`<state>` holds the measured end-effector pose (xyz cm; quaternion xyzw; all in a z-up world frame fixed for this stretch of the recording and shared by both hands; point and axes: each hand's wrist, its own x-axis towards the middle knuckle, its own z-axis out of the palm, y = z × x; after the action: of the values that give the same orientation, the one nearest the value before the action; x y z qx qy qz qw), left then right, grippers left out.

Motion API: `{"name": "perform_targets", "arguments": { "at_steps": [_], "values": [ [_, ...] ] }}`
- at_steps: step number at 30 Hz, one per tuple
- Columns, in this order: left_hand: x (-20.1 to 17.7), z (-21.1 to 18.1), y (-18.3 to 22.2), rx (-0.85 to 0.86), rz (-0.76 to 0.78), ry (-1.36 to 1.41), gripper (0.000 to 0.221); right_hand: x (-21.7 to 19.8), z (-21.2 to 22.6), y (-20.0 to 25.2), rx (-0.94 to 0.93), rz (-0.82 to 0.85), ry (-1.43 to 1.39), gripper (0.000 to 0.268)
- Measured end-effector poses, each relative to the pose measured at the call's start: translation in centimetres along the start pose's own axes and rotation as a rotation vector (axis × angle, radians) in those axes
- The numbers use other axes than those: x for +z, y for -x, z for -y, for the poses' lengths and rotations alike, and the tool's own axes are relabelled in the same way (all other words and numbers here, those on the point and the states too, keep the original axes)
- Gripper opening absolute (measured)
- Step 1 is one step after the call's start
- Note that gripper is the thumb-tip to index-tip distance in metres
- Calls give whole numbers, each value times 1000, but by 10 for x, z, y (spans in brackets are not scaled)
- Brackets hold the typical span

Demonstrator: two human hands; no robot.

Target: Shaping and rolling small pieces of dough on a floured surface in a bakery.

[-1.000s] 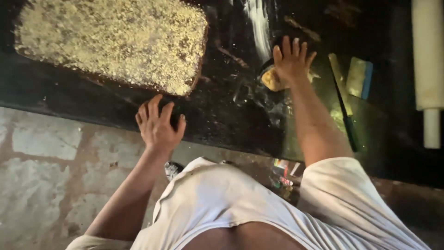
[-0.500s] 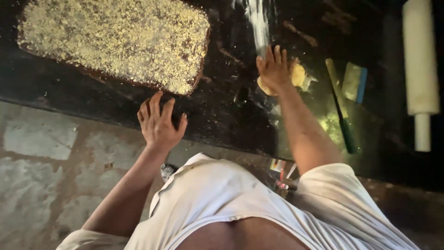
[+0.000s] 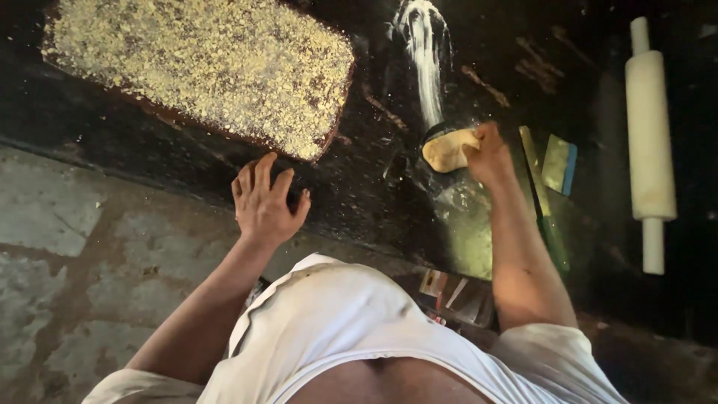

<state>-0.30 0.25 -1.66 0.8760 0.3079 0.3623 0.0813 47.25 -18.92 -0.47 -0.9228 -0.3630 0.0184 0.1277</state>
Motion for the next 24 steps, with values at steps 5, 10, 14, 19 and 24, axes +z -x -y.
{"name": "perform_targets", "arguments": {
  "at_steps": [5, 10, 14, 19, 24],
  "values": [
    [-4, -2, -2, 21, 12, -9, 40, -100, 54, 21, 47, -30, -492, 43],
    [-5, -2, -2, -7, 45, -12, 41, -178, 80, 34, 52, -133, -319, 54],
    [-3, 0, -1, -24, 66, 11, 42, -185, 106, 49, 7, -186, -110, 58],
    [-2, 0, -1, -23, 97, -25, 43, -171, 68, 27, -217, -271, -66, 41],
    [-4, -3, -2, 1, 53, -7, 41, -179, 67, -9, -152, -374, -113, 38]
  ]
}}
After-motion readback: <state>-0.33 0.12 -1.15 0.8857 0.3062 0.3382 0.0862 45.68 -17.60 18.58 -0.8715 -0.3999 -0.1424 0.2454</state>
